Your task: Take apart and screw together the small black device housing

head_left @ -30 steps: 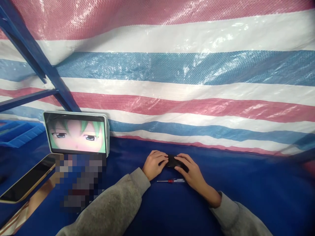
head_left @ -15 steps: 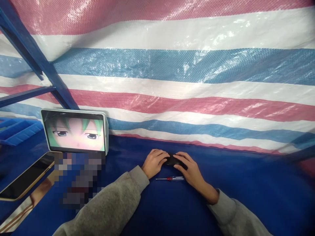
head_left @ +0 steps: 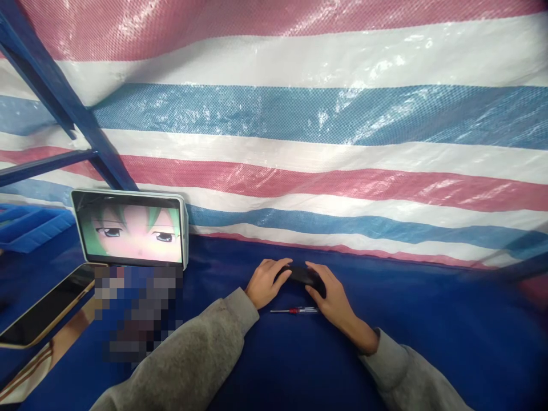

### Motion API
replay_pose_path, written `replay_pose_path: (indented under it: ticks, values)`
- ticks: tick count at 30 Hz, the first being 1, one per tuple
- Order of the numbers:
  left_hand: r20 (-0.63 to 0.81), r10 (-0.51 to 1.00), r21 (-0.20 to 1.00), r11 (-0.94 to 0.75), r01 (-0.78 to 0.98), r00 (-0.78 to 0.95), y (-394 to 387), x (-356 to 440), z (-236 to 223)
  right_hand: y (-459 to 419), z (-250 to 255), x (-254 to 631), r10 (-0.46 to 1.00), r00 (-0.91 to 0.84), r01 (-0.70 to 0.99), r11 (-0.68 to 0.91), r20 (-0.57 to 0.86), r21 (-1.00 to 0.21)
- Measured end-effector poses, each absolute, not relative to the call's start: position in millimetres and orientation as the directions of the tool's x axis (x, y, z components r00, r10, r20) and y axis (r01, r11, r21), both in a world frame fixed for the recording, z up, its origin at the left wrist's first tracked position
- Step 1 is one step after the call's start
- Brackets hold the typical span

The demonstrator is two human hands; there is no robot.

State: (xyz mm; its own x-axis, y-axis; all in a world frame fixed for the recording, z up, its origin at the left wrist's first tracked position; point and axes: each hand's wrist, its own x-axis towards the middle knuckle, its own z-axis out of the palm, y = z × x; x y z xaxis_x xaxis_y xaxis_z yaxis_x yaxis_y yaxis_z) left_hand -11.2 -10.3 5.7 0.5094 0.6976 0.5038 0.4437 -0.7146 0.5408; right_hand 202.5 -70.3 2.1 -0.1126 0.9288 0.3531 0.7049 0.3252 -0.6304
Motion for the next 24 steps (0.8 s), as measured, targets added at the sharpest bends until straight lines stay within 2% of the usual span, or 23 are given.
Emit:
replay_pose_path:
  ticks: [3, 6, 8, 12, 14, 16, 19, 22, 24]
  values:
    - [0.519, 0.674, 0.490, -0.738, 0.464, 0.526, -12, -11, 8, -69, 1, 203, 0.952, -0.034, 0.722, 0.234, 0.304, -0.651]
    - [0.512, 0.591, 0.368, -0.807, 0.463, 0.623, -13, -11, 9, -69, 1, 200, 0.952, -0.068, 0.744, 0.248, 0.299, -0.621]
    - [0.490, 0.536, 0.316, -0.844, 0.433, 0.687, -13, -10, 9, -70, 4, 199, 0.936, -0.087, 0.767, 0.282, 0.342, -0.576]
    - [0.488, 0.538, 0.325, -0.843, 0.429, 0.687, -12, -9, 7, -75, 23, 200, 0.882, -0.082, 0.846, 0.308, 0.464, -0.435]
    - [0.502, 0.548, 0.334, -0.837, 0.434, 0.670, -10, -10, 6, -79, 38, 199, 0.923, -0.216, 0.869, 0.331, 0.320, -0.368]
    - [0.514, 0.550, 0.347, -0.835, 0.427, 0.658, -9, -9, 5, -84, 51, 195, 0.937, -0.346, 0.892, 0.347, 0.059, -0.289]
    - [0.526, 0.564, 0.372, -0.825, 0.425, 0.636, -8, -9, 3, -93, 61, 187, 0.888, -0.419, 0.906, 0.395, -0.190, -0.154]
    - [0.529, 0.568, 0.378, -0.823, 0.424, 0.631, -7, -8, 1, -97, 68, 184, 0.855, -0.431, 0.902, 0.419, -0.288, -0.106]
    - [0.529, 0.571, 0.377, -0.821, 0.429, 0.628, -7, -8, 1, -95, 80, 188, 0.849, -0.419, 0.908, 0.392, -0.322, -0.149]
